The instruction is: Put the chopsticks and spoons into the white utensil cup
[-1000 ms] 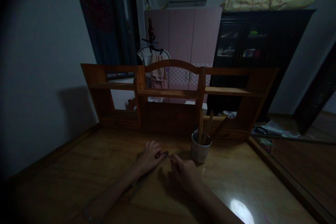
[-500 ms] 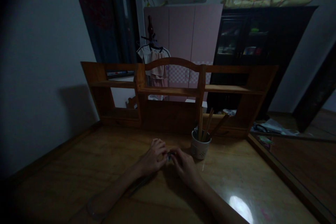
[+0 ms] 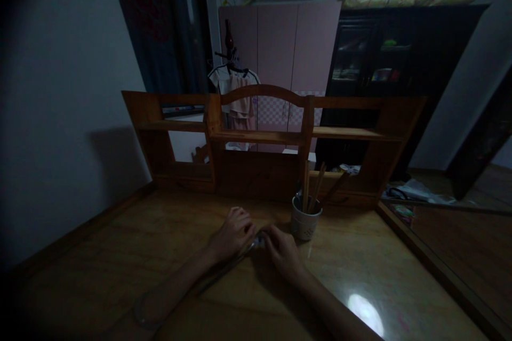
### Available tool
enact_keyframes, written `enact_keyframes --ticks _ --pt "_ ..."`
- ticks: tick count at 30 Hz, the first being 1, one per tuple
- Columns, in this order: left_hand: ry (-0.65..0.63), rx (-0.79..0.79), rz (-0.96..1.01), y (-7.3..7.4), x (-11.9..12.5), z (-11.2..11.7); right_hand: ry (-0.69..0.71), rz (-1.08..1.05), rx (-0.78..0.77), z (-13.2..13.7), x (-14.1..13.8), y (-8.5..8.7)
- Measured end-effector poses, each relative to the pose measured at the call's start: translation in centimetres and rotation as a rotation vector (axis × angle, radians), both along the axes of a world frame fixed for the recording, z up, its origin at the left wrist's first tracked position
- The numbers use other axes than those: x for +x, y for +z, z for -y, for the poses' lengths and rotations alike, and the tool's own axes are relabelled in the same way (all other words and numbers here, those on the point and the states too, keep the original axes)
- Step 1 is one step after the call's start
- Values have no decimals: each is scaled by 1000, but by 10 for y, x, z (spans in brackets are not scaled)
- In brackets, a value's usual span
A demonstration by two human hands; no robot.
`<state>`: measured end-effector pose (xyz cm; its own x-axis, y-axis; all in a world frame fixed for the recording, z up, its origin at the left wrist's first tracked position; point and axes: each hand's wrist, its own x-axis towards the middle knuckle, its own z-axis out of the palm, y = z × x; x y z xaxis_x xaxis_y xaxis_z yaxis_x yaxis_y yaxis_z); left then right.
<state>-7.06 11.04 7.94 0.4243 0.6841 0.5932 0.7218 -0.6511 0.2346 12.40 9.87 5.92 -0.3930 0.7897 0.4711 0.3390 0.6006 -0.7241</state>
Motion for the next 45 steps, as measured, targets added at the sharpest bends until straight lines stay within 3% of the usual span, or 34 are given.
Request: enact_keyframes --ticks 6,15,19,30,38,45 --pt "65 14 25 -7 -2 -7 -3 -9 -33 -3 1 -3" --pt "-65 7 4 -12 -7 -8 -34 -89 -100 0 0 2" --pt "-55 5 9 -13 -7 -8 -81 -123 -128 -1 1 1" --pt "40 -41 36 0 -2 0 -242 -246 -159 -14 9 -5" --pt "-2 -101 17 -8 -11 -8 -202 -415 -263 -13 9 -7" --pt "-5 -126 113 -3 -14 -6 -169 -397 -251 -7 8 1"
